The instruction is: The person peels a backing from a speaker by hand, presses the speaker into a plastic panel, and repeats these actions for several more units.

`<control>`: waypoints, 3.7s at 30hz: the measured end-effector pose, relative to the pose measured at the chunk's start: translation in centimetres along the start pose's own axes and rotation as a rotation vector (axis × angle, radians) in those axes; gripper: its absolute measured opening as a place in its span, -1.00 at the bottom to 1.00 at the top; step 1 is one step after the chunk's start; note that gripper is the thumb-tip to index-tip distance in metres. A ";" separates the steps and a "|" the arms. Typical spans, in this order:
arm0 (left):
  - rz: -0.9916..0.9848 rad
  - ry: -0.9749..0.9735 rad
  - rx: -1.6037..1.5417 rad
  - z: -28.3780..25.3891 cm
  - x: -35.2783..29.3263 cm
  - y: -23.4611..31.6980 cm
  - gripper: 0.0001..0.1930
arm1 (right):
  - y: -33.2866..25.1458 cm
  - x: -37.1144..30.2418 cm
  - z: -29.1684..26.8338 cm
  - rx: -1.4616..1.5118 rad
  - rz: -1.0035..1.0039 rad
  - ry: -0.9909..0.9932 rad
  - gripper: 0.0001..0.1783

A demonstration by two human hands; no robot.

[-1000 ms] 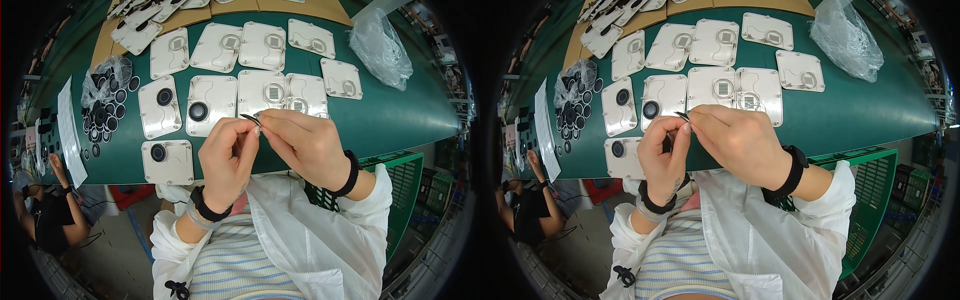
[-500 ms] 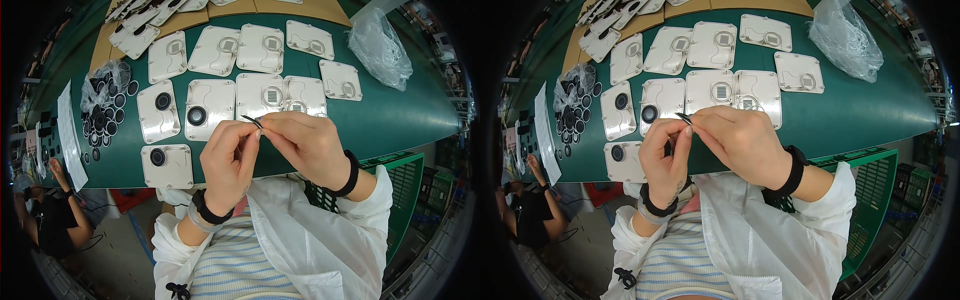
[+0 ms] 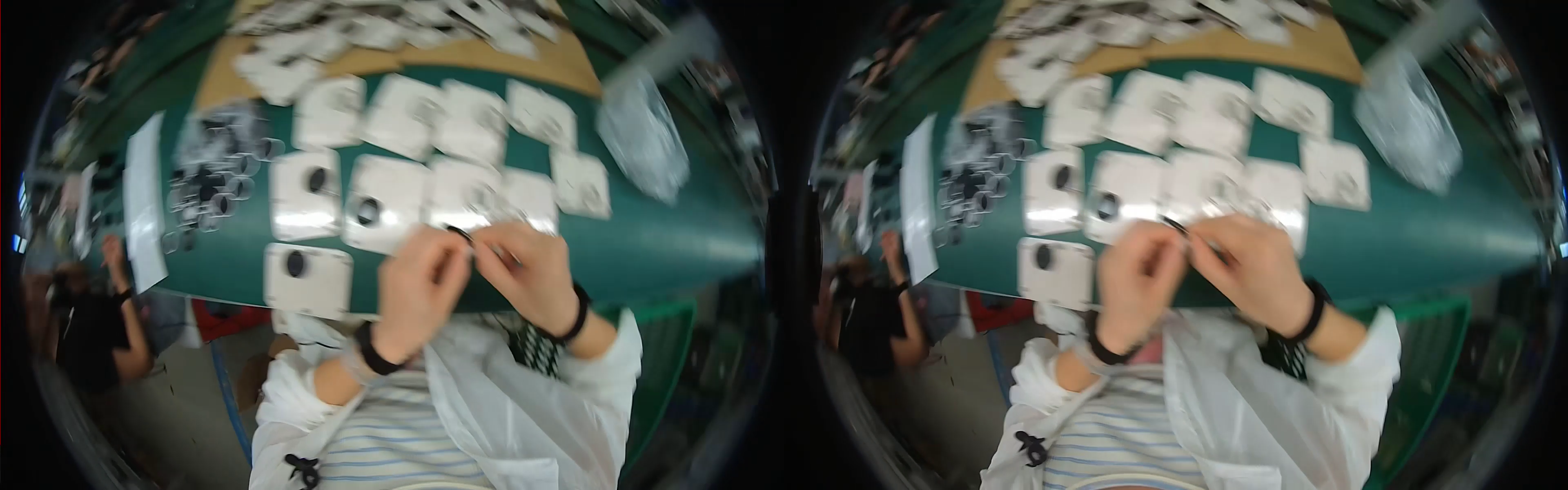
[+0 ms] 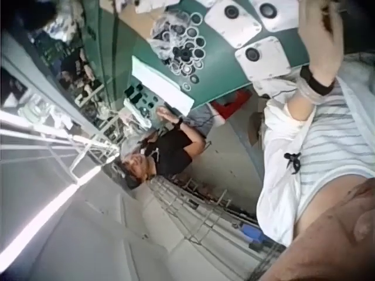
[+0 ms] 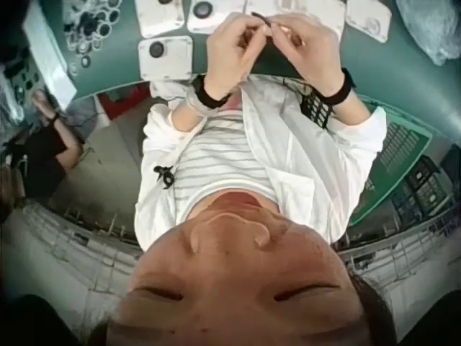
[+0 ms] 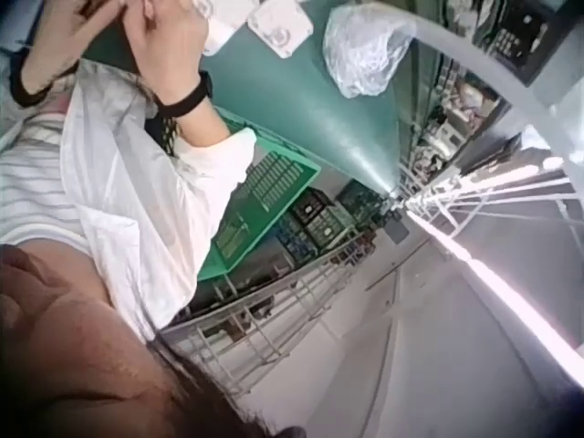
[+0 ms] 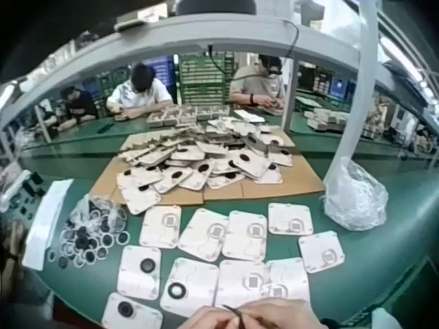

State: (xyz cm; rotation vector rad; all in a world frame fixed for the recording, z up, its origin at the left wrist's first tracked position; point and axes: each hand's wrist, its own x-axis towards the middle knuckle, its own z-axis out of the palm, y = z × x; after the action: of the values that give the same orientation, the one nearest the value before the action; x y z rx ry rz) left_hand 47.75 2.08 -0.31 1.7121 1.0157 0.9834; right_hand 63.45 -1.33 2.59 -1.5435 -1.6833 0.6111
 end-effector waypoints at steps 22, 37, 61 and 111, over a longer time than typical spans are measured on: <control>-0.086 -0.123 -0.382 -0.6 -0.8 -1.8 -0.93 | 1.9 0.1 1.6 0.714 0.502 -0.011 -0.92; -0.206 -0.130 -0.429 0.4 -0.5 -1.4 -0.91 | 0.1 0.1 0.6 0.794 0.538 0.032 -0.86; -0.898 -0.650 -1.041 -0.3 0.2 -2.8 -0.85 | 3.4 -1.1 -3.8 1.588 0.277 0.004 -0.86; 0.277 -0.613 0.415 6.0 -6.8 -0.5 -0.87 | 5.2 -0.7 -10.1 0.037 0.288 0.225 -0.84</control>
State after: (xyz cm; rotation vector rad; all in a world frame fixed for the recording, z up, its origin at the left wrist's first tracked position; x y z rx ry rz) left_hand 50.74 -5.77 -3.80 2.3463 0.6052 0.3565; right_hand 74.60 -2.66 4.52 -1.7724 -1.2878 0.5855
